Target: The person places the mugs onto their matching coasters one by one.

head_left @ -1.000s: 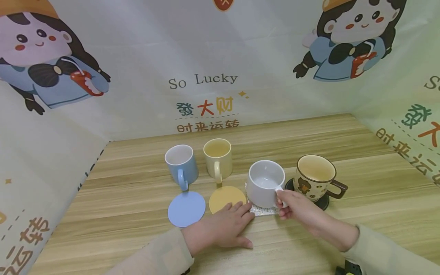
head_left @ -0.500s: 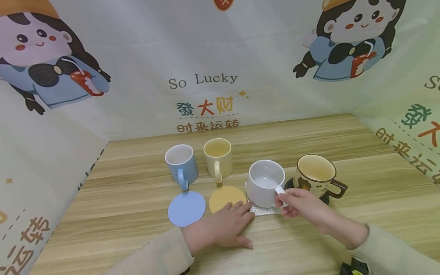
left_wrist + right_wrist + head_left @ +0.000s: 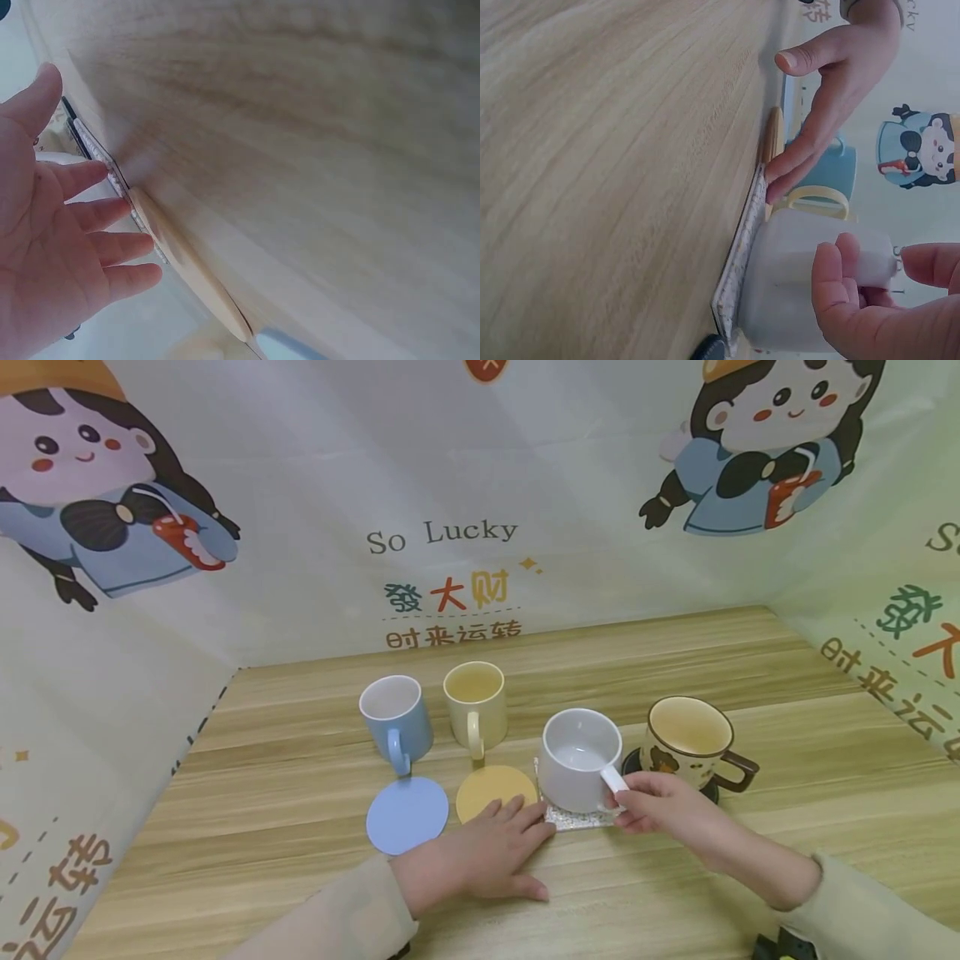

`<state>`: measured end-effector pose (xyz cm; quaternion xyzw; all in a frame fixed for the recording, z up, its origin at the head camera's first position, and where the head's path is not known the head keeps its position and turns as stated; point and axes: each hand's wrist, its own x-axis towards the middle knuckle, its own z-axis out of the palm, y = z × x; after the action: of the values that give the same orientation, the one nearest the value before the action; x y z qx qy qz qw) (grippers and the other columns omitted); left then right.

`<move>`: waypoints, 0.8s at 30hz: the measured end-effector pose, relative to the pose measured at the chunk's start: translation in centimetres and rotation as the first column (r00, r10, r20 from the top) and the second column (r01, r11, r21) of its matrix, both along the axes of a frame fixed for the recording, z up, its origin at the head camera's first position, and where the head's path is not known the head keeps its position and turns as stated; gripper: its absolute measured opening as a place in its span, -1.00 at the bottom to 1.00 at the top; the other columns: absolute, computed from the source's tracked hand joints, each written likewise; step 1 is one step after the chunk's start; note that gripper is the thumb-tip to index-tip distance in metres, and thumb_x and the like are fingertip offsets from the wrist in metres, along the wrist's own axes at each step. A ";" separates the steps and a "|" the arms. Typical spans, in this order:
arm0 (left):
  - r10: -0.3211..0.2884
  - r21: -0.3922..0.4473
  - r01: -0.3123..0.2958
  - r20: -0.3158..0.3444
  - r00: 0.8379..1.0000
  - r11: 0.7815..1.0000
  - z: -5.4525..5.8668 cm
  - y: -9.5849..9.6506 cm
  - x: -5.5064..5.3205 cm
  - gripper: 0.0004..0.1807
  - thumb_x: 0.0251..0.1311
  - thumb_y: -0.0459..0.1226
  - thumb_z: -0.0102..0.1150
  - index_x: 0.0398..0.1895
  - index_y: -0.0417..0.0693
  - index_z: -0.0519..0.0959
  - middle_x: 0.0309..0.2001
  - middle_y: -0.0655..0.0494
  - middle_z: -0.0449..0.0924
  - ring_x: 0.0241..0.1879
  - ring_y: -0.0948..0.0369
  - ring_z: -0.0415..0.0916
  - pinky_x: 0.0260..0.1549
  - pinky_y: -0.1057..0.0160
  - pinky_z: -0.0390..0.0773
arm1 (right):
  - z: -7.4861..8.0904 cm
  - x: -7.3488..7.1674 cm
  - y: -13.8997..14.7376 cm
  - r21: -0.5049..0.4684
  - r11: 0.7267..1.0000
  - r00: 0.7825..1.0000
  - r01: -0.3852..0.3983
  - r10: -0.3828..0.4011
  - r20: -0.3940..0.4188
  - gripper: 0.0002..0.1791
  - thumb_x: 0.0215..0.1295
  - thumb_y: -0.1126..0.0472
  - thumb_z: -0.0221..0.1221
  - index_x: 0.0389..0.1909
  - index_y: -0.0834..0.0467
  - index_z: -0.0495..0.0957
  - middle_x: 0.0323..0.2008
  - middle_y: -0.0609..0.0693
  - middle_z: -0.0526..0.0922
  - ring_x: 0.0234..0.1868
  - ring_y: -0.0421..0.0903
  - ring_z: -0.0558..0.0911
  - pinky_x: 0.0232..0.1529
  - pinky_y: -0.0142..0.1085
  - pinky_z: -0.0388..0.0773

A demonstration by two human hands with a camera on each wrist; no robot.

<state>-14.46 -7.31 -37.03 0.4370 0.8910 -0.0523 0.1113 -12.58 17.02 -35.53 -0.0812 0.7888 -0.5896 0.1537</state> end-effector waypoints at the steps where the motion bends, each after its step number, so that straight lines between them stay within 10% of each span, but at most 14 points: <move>1: 0.007 0.002 -0.007 0.008 1.000 1.000 0.0 -0.1 0.0 -0.20 0.15 0.23 -0.09 0.34 -0.02 0.15 0.40 -0.03 0.02 0.34 -0.08 0.03 0.26 -0.05 0.12 | 0.1 0.2 0.1 0.023 1.000 1.000 0.002 -0.002 -0.018 -0.59 0.33 0.25 -0.02 0.03 0.52 0.34 -0.19 0.20 0.58 -0.23 -0.06 0.60 -0.14 -0.19 0.57; 7: 0.097 0.105 -0.106 0.086 0.992 0.989 0.2 -1.5 -0.4 -0.25 0.20 0.17 -0.09 0.36 -0.02 0.14 0.40 -0.06 0.02 0.37 -0.11 -0.06 0.31 -0.06 -0.02 | 1.1 1.8 0.7 0.261 0.964 0.968 0.059 0.009 -0.251 -0.57 0.29 0.18 0.07 0.08 0.38 0.39 -0.21 0.10 0.59 -0.30 -0.16 0.58 -0.31 -0.32 0.54; 14: 0.244 0.355 -0.255 0.077 0.967 0.899 0.8 -3.5 -2.0 -0.48 0.24 -0.07 0.03 0.17 -0.20 0.37 0.23 -0.19 0.30 0.24 -0.14 0.21 0.23 -0.04 0.19 | 2.2 3.1 0.2 0.369 0.919 0.832 0.138 0.095 -0.547 -0.65 0.22 0.31 0.14 0.02 0.29 0.43 -0.07 0.06 0.52 -0.31 -0.32 0.54 -0.38 -0.42 0.53; 18: 0.365 0.495 -0.418 0.205 0.908 0.762 1.4 -4.3 -2.6 -0.62 0.24 -0.19 0.04 0.06 -0.20 0.45 0.11 -0.12 0.46 0.06 -0.03 0.44 0.05 0.03 0.41 | 1.9 3.5 -0.8 0.422 0.893 0.691 0.158 0.206 -0.693 -0.66 0.12 0.37 0.19 -0.04 0.20 0.47 -0.14 -0.06 0.57 -0.24 -0.20 0.59 -0.29 -0.33 0.58; 24: 0.447 0.615 -0.646 0.470 0.761 0.452 1.7 -4.9 -4.1 -0.55 0.21 -0.28 0.00 0.16 -0.29 0.36 0.16 -0.20 0.39 0.00 -0.07 0.46 -0.10 0.05 0.51 | 0.5 3.1 -2.7 0.511 0.847 0.422 0.145 0.414 -0.806 -0.71 0.27 0.16 0.10 -0.04 0.20 0.48 -0.11 0.00 0.59 -0.10 -0.09 0.57 -0.13 -0.20 0.55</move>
<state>-18.53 -12.19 -35.29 0.1323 0.9011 0.4110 0.0390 -9.47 14.30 -35.04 -0.4039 0.8619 -0.2088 -0.2246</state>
